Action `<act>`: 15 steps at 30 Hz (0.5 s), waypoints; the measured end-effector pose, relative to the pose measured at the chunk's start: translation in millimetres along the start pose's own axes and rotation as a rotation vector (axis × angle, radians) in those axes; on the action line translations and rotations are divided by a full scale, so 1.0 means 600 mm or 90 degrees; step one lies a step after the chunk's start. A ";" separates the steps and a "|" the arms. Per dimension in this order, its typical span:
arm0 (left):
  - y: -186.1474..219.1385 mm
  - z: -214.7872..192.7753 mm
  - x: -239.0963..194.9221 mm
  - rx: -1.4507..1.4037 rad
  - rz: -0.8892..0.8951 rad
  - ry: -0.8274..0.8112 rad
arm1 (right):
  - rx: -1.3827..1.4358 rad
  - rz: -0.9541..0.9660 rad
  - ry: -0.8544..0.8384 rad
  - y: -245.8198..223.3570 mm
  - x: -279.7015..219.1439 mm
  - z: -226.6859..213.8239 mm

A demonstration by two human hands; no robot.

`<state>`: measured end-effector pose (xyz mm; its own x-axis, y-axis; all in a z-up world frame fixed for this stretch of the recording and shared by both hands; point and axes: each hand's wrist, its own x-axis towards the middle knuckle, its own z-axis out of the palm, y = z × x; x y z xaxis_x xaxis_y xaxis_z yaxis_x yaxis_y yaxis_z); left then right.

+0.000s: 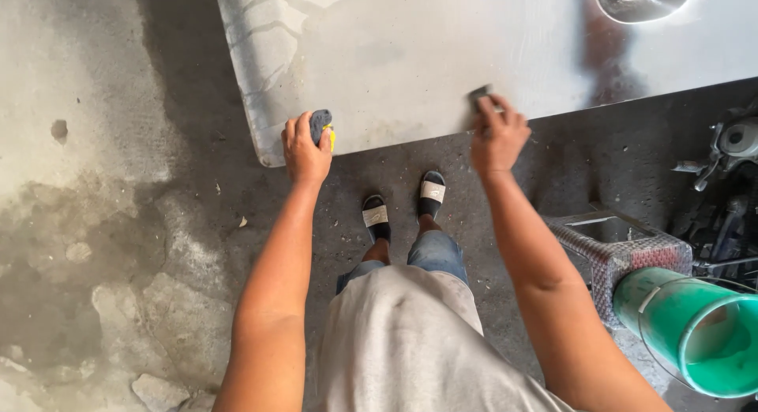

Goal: The person sands a white car door with a sanding block, using a yellow sponge to apply water. They repeatedly dip the sanding block and sponge into a green bucket of water to keep the surface wet while smoothing the panel.

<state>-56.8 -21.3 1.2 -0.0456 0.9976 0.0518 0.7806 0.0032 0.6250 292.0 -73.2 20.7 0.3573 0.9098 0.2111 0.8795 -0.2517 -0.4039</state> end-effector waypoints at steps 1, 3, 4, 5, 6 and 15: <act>-0.004 0.001 -0.003 -0.001 -0.002 0.001 | -0.001 -0.002 -0.001 -0.001 -0.011 0.019; -0.011 0.004 -0.006 -0.005 0.016 0.017 | -0.060 -0.059 0.170 -0.002 -0.029 0.056; -0.010 0.003 0.001 -0.004 0.014 0.019 | -0.058 -0.061 0.168 -0.046 -0.039 0.082; -0.011 0.002 0.001 -0.005 0.022 0.013 | 0.009 -0.081 0.082 -0.089 -0.061 0.106; -0.011 0.001 0.001 -0.006 0.030 0.007 | 0.076 -0.100 -0.005 -0.131 -0.082 0.130; -0.008 -0.003 -0.003 0.008 0.034 0.009 | 0.074 -0.196 -0.061 -0.071 -0.034 0.082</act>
<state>-61.4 -23.4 -0.4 -0.0119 0.9953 0.0964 0.7899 -0.0498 0.6113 232.0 -64.9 -10.3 0.0446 0.9653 0.2572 0.8981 0.0740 -0.4335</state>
